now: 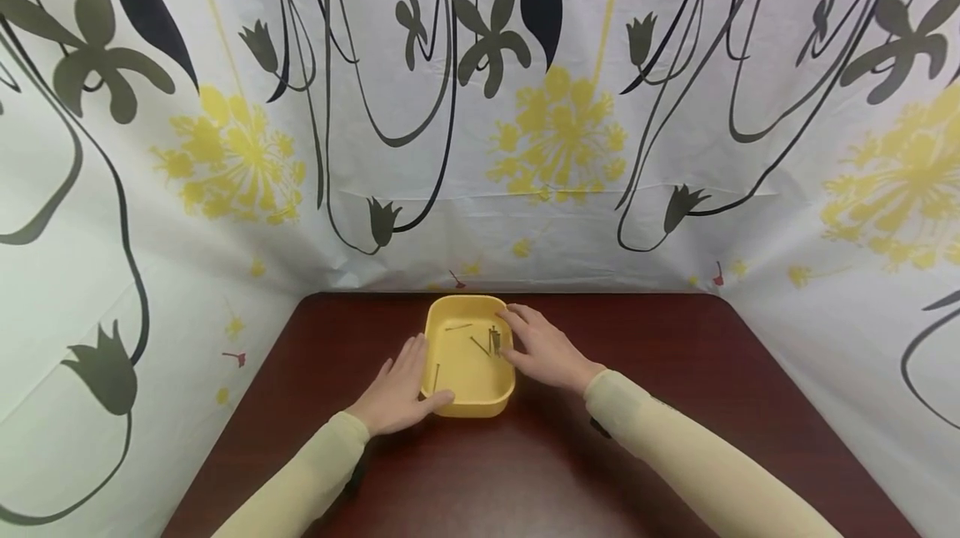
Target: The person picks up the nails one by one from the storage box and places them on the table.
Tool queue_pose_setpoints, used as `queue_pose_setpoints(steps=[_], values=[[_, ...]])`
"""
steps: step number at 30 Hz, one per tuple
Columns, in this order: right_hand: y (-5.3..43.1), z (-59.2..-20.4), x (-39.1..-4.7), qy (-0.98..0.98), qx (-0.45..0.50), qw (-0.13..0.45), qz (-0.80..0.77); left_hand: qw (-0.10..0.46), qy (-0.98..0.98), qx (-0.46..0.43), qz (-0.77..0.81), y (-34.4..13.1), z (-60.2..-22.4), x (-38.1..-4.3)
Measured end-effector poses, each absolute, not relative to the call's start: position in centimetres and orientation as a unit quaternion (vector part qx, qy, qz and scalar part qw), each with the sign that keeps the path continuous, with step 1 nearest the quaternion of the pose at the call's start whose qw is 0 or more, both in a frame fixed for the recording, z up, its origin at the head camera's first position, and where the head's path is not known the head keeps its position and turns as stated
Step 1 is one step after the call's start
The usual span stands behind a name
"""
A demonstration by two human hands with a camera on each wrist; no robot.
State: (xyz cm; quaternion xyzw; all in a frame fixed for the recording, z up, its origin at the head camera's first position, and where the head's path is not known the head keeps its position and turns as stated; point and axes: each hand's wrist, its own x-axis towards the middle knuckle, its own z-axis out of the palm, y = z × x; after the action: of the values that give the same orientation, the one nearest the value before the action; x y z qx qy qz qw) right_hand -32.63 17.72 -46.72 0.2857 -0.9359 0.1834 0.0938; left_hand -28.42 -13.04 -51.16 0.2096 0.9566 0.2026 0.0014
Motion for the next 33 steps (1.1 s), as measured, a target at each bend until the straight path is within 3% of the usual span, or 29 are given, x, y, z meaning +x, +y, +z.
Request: queue_pose_setpoints(steps=[9,33], values=[[17.1,-47.2,-32.3,-0.938,0.283,0.067,0.190,0.004,0.958,0.209,0.198,-11.5,-51.0,-27.8],[13.9,-49.3,-32.9,-0.928,0.346,0.137,-0.009,0.005,0.963,0.224,0.153,-10.4,-49.2,-27.9]])
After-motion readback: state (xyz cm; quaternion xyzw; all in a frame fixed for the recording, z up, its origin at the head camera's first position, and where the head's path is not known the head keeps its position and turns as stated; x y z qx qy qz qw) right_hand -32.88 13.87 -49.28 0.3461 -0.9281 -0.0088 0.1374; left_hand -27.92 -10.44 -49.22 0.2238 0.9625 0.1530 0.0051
